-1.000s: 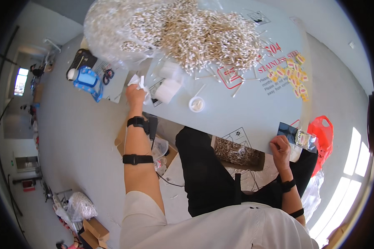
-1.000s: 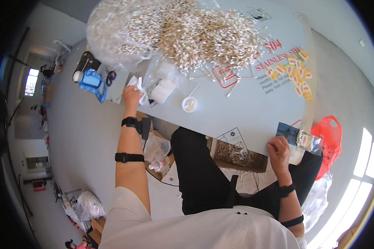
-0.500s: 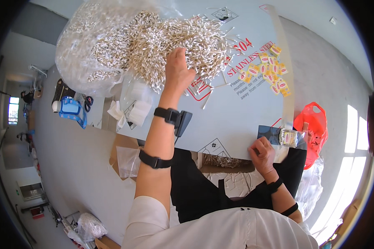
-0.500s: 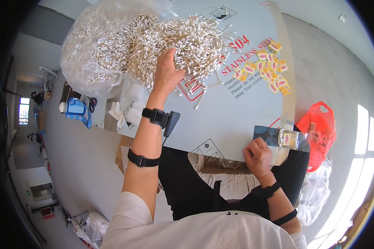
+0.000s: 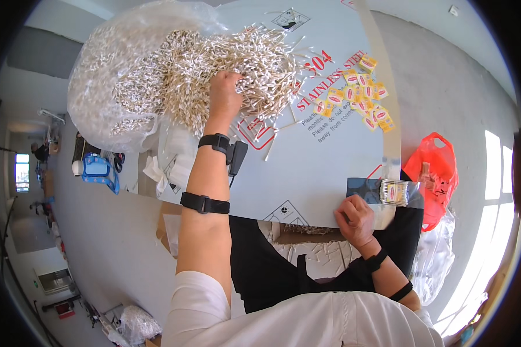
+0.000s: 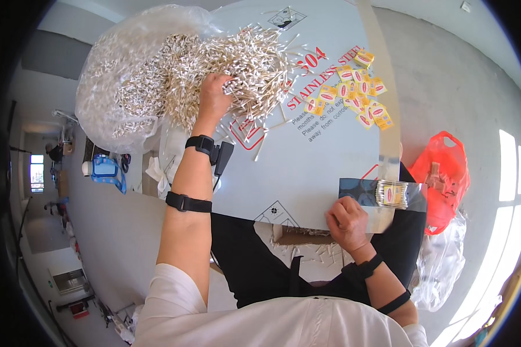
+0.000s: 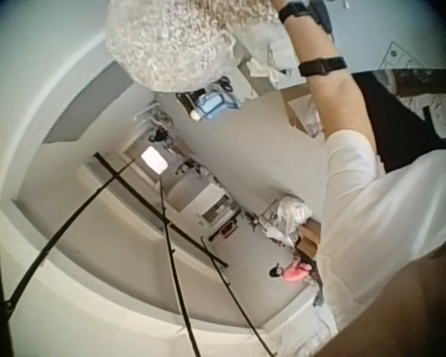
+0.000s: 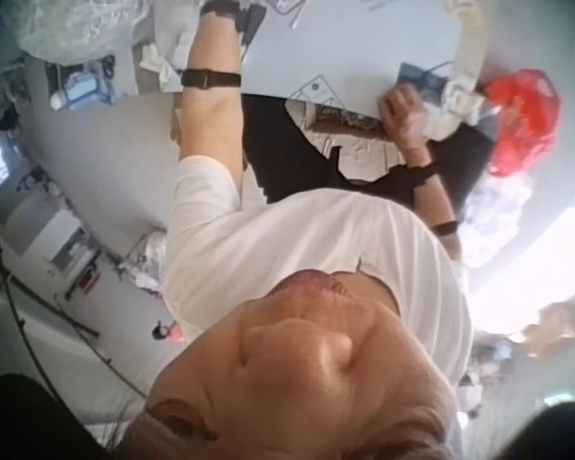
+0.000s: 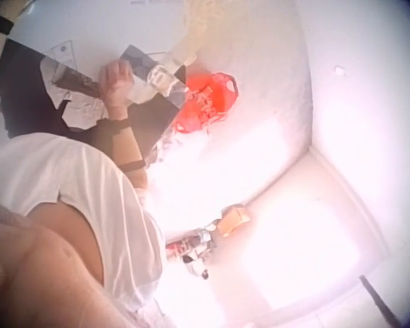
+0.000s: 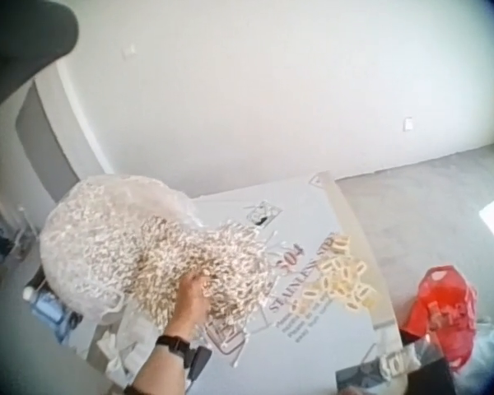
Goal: The recorder is sorting cotton swabs and placing them into individual plastic packets.
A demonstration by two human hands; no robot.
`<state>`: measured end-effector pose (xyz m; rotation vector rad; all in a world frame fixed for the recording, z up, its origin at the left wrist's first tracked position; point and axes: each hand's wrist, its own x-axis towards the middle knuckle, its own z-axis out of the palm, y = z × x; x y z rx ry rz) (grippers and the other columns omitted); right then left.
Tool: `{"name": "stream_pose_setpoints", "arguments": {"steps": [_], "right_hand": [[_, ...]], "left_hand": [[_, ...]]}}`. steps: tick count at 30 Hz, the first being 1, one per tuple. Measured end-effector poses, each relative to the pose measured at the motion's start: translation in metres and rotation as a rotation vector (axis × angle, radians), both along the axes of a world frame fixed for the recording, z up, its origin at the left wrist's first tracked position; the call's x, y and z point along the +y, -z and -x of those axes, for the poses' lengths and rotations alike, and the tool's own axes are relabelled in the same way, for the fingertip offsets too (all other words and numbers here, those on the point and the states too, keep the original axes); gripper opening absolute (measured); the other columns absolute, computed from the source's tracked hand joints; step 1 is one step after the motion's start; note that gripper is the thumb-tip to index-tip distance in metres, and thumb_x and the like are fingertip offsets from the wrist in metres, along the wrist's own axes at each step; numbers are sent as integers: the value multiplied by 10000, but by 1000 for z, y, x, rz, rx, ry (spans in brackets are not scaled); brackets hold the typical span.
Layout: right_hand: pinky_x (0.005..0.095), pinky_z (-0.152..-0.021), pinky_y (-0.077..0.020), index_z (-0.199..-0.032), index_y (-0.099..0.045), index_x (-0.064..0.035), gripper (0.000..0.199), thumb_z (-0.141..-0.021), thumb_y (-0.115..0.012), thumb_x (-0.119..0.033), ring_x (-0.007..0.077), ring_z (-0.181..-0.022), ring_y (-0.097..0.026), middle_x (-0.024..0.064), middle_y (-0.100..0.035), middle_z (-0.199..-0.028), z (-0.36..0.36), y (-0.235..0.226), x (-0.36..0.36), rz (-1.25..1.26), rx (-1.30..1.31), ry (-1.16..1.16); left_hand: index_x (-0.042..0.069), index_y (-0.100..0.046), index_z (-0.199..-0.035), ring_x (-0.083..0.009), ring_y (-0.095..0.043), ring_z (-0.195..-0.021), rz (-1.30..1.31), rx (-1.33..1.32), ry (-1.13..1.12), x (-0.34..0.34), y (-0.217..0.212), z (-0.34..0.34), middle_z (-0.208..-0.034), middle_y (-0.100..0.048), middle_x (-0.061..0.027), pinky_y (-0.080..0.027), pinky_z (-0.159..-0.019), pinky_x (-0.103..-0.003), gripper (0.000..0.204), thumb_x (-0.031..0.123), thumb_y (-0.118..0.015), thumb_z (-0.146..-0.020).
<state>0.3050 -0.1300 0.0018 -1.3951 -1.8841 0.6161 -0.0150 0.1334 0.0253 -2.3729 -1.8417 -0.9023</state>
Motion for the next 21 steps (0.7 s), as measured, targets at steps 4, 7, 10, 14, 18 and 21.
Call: {"name": "stream_pose_setpoints", "arguments": {"steps": [4, 7, 10, 14, 18, 21], "right_hand": [[368, -540, -437, -693, -535, -59, 141, -665, -665, -14, 288, -641, -548, 86, -504, -720, -1, 2, 1, 7, -29, -19], [370, -532, -432, -692, -536, -57, 137, -666, -664, -14, 290, -630, -545, 86, -500, -716, 0, 0, 2, 31, -26, -21], [367, -531, -432, -687, -535, -56, 138, -664, -664, -13, 288, -622, -543, 86, -500, -715, -1, 2, 3, 27, 14, -6], [361, -533, -434, -680, -533, -55, 142, -659, -667, -10, 285, -624, -547, 86, -509, -717, -4, 3, 4, 29, 21, 1], [354, -534, -439, -676, -531, -55, 147, -651, -667, -4, 282, -626, -552, 88, -524, -722, -4, 6, 5, 7, 45, 2], [352, -532, -449, -672, -523, -60, 149, -653, -662, -11, 275, -630, -558, 82, -530, -726, -1, 5, 5, -20, 52, -14]], "left_hand": [[55, -652, -955, -333, -522, -964, 82, -22, 7, -8, -3, 5, -967, -568, -130, -425, -859, -407, 409, -118, -605, -587], [73, -652, -948, -308, -510, -993, -27, 37, -38, -18, -8, -4, -968, -564, -118, -415, -864, -395, 377, -79, -616, -605], [102, -662, -906, -272, -502, -979, -159, 80, -102, -18, -26, -20, -930, -567, -69, -406, -841, -384, 315, -34, -622, -625], [136, -674, -820, -239, -499, -899, -192, 113, 140, -9, -34, -44, -837, -567, 0, -399, -785, -388, 228, 3, -652, -637], [120, -656, -745, -240, -512, -852, -180, 173, 190, -2, -20, -61, -808, -577, -13, -413, -765, -374, 123, 55, -704, -652], [106, -657, -763, -253, -523, -826, -236, 36, 148, 8, -12, -52, -757, -602, -31, -439, -753, -371, 136, 63, -717, -649]]}}
